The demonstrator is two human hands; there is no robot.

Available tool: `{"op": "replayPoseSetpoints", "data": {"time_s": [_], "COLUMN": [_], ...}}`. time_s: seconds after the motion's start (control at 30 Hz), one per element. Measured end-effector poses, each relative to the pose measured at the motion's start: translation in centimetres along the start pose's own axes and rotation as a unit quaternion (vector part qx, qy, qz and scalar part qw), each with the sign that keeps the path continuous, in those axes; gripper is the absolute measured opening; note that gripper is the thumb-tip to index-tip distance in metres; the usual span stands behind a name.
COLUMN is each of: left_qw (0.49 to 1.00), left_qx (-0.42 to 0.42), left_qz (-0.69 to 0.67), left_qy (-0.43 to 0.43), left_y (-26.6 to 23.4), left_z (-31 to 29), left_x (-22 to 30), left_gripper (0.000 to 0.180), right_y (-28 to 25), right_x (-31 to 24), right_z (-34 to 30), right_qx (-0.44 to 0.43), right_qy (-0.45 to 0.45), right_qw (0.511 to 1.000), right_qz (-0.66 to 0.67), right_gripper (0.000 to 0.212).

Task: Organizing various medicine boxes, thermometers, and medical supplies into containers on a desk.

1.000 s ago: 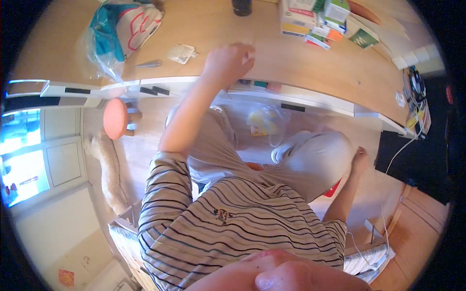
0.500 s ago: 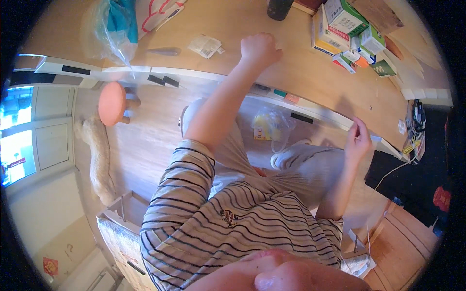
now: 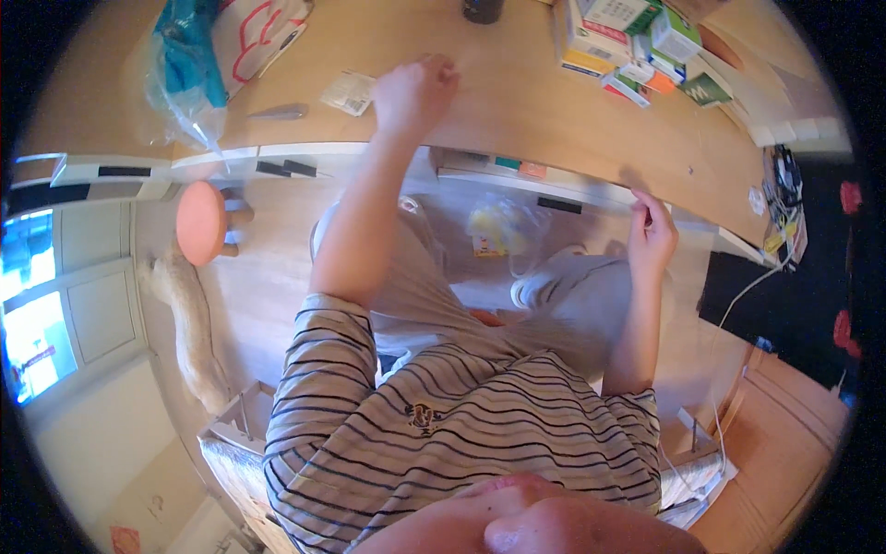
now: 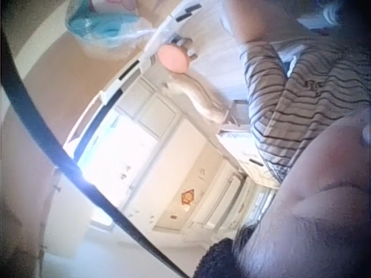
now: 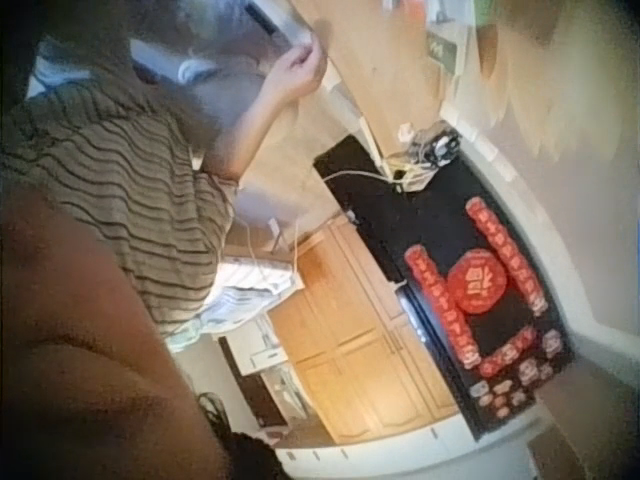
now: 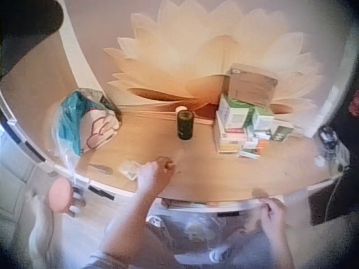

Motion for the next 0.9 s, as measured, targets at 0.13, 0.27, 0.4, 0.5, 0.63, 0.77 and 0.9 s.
{"op": "replayPoseSetpoints", "data": {"time_s": [0.13, 0.27, 0.4, 0.5, 0.63, 0.77, 0.9], "left_qw": [0.999, 0.999, 0.968, 0.910, 0.929, 0.935, 0.976], "left_qx": [-0.012, -0.042, -0.025, -0.013, -0.001, 0.064, 0.069], "left_qz": [0.032, -0.018, -0.248, -0.410, -0.359, -0.346, -0.180], "left_qy": [0.010, 0.007, -0.021, -0.053, -0.091, -0.044, 0.097], "left_y": [-0.7, 0.3, 0.3, -0.9, -0.7, 0.8, 2.0], "left_z": [-0.4, -1.2, -0.8, -0.2, 1.0, 5.6, 11.8], "left_x": [-0.2, 1.1, -0.6, -2.9, -6.5, -4.4, 2.8], "left_gripper": [0.025, 0.034, 0.030, 0.026, 0.025, 0.049, 0.093], "right_y": [-1.9, -2.0, -1.6, -2.2, -2.0, -0.9, -0.8], "right_x": [3.4, 4.7, 4.5, 4.5, 4.0, 4.9, 4.1], "right_z": [-0.2, -0.7, -0.9, -1.0, -0.7, -0.4, 1.0], "right_qx": [0.049, 0.046, 0.047, 0.058, 0.046, 0.023, 0.049], "right_qy": [0.082, 0.117, 0.120, 0.119, 0.114, 0.148, 0.093], "right_qw": [0.990, 0.983, 0.984, 0.983, 0.982, 0.979, 0.986], "right_qz": [0.099, 0.134, 0.122, 0.125, 0.142, 0.135, 0.131], "right_gripper": [0.019, 0.019, 0.019, 0.019, 0.021, 0.023, 0.021]}}
Point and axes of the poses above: each hand's wrist, its own z-axis towards the middle knuckle, its own y-axis out of the palm, x = y × z, the point moved 10 cm from there along z, towards the middle knuckle, and after that the axes turned 9 degrees about z, right-handed, at the moved point
